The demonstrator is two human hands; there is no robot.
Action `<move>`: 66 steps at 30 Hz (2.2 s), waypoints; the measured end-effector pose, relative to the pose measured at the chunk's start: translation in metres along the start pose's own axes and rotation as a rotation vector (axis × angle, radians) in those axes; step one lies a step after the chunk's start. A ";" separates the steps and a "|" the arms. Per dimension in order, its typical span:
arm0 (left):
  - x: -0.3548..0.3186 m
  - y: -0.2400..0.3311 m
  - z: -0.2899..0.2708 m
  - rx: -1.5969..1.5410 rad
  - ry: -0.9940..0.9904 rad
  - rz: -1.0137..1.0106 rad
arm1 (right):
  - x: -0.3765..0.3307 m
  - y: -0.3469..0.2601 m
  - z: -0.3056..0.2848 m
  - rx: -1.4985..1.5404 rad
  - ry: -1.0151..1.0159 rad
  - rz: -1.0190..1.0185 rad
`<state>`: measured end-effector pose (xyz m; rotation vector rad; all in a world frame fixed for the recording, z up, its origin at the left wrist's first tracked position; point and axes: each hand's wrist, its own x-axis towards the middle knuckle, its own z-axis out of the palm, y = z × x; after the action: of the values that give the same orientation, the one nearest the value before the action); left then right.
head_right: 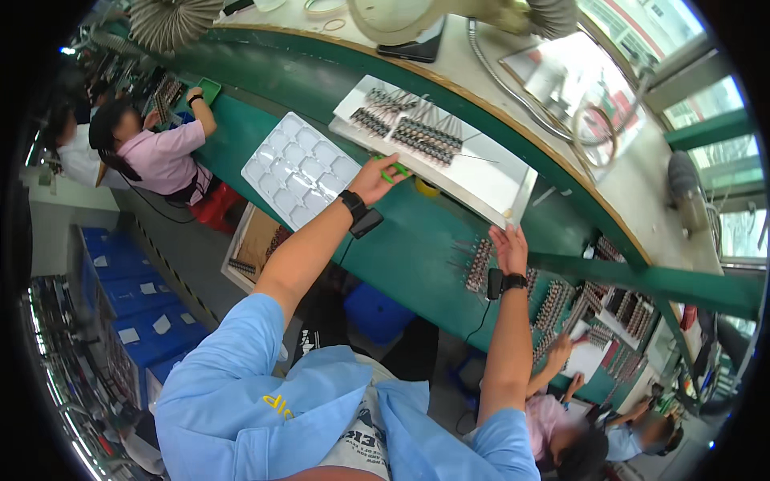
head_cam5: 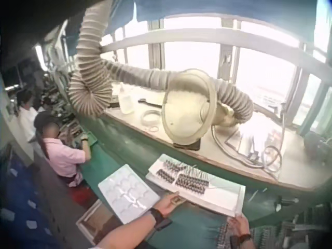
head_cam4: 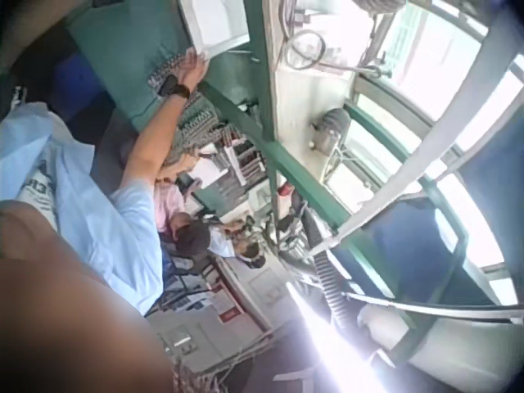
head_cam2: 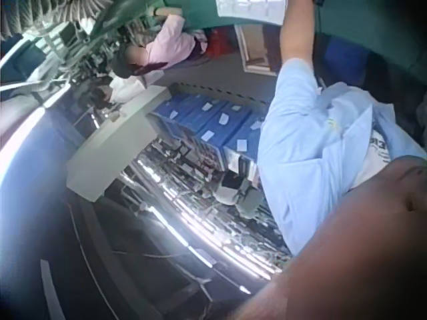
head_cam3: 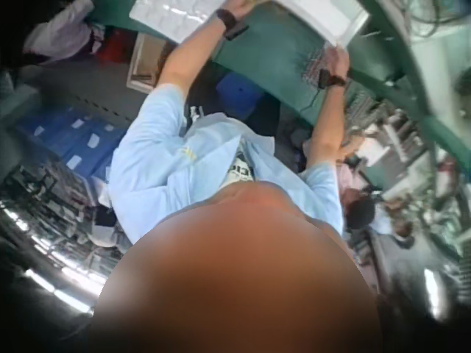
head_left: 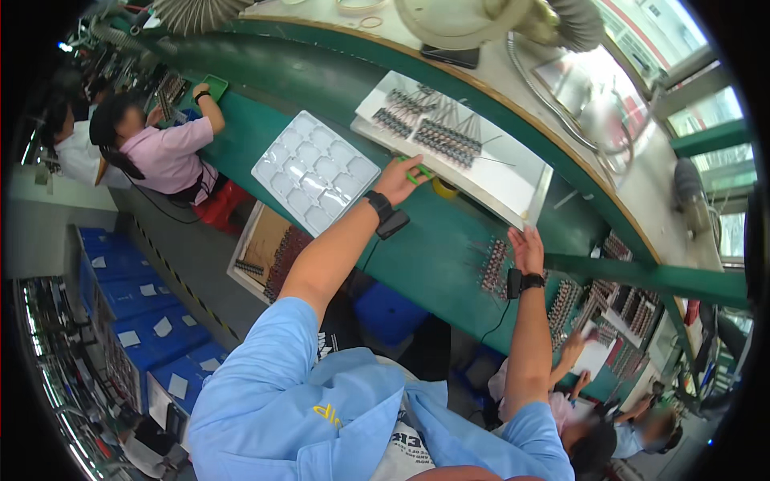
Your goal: Trimming excess wire leads from electronic components using pliers at an assembly station.
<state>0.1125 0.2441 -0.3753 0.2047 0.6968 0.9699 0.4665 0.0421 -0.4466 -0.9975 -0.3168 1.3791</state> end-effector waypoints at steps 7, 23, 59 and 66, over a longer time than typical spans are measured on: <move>0.021 0.012 -0.019 0.116 -0.011 0.034 | 0.027 0.008 -0.004 -0.016 -0.010 -0.113; 0.025 0.025 -0.075 0.692 -0.085 0.182 | 0.018 -0.015 0.010 -0.575 0.006 -0.079; -0.224 -0.016 -0.180 0.764 -0.475 -0.100 | -0.152 0.373 0.017 -1.508 -0.412 -0.386; -0.223 -0.029 -0.182 0.791 -0.392 -0.064 | -0.172 0.385 0.098 -1.622 -0.474 -0.433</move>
<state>-0.0639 0.0203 -0.4276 1.0323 0.6854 0.5245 0.1024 -0.1209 -0.6133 -1.6596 -2.0784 0.7277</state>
